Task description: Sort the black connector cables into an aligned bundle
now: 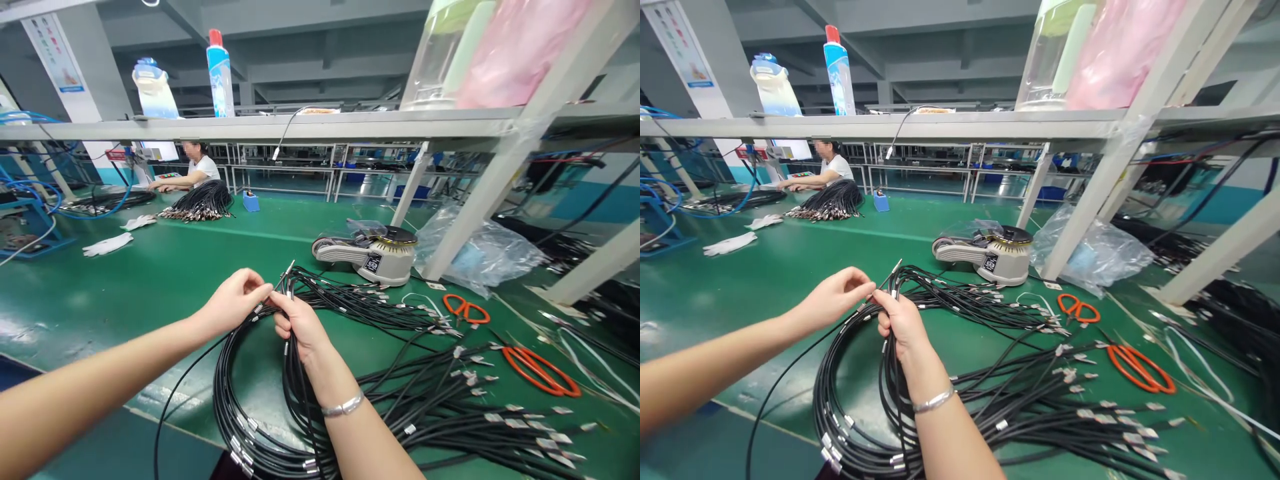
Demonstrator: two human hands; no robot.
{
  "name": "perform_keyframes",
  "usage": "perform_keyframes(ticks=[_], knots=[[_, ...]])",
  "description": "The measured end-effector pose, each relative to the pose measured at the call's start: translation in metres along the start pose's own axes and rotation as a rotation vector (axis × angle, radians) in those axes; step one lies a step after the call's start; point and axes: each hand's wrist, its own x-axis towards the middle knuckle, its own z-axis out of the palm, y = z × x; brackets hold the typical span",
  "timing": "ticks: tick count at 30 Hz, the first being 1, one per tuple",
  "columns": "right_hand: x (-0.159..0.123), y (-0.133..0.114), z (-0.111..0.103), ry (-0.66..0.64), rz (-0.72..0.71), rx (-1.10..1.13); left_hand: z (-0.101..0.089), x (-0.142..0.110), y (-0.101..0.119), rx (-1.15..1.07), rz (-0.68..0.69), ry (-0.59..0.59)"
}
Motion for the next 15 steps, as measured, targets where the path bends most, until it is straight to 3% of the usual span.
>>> perform_keyframes(ticks=[2,5,9,12,15], knots=[[0.000,0.000,0.000,0.010,0.004,-0.010,0.000,-0.013,-0.009,0.022,-0.051,-0.003],[0.001,0.001,0.000,0.011,0.007,-0.026,0.002,-0.023,-0.014,-0.146,-0.177,-0.182],[0.001,-0.002,-0.002,0.023,-0.021,-0.018,-0.002,-0.043,-0.015,-0.371,-0.276,-0.299],[0.002,-0.004,-0.004,0.046,-0.040,0.009,-0.011,-0.083,-0.026,-0.476,-0.374,-0.408],[0.004,-0.005,-0.005,0.059,-0.037,0.031,-0.018,-0.136,-0.043,-0.495,-0.456,-0.433]])
